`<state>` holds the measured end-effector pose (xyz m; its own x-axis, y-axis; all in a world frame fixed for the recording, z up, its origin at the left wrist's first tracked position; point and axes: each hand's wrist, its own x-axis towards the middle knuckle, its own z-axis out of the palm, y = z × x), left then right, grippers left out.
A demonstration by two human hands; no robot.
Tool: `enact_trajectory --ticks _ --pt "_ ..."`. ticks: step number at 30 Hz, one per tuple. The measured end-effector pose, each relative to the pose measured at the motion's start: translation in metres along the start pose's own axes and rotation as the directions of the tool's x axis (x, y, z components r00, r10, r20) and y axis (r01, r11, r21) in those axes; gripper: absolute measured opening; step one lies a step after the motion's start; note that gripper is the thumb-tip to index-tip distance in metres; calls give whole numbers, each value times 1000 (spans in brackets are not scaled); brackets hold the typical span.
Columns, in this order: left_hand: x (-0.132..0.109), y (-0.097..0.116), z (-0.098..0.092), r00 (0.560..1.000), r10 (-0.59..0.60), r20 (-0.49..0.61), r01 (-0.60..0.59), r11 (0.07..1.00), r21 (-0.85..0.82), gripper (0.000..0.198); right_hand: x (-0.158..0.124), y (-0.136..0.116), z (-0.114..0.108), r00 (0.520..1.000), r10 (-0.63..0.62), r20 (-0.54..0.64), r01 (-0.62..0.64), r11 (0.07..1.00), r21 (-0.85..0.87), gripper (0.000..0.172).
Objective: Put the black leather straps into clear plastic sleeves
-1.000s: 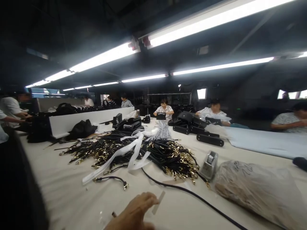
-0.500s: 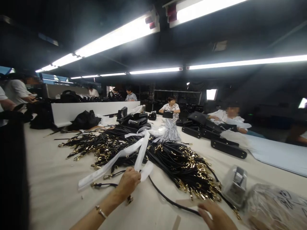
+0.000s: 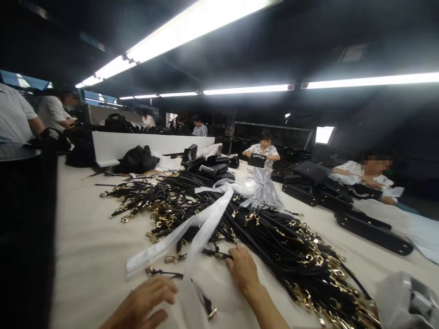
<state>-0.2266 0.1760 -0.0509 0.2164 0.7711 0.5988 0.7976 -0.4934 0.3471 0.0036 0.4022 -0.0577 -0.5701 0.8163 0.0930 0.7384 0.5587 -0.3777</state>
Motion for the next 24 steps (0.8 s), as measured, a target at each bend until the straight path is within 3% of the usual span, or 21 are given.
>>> enact_trajectory --ticks 3,5,8,12,14,19,24 --pt "4 3 31 978 162 133 -174 981 90 23 3 -8 2 1000 -12 1 12 1000 -23 15" --pt "8 5 53 963 213 166 -241 956 170 29 -1 -6 -2 1000 8 -6 -8 1000 -23 11" --pt "17 10 78 955 240 172 -277 930 240 33 -9 2 -17 997 80 -17 -80 997 9 8" --pt "36 19 95 940 219 263 -295 908 297 22 -25 11 -40 974 218 53 -223 968 114 11" --pt "44 22 97 921 199 334 -306 901 308 7 -37 15 -53 967 235 102 -249 955 160 19" --pt "45 26 84 918 241 314 -334 898 287 18 -87 33 -81 958 225 175 -253 954 159 51" --pt "36 35 60 919 314 240 -374 888 268 14 -144 37 -79 931 255 260 -280 958 63 23"
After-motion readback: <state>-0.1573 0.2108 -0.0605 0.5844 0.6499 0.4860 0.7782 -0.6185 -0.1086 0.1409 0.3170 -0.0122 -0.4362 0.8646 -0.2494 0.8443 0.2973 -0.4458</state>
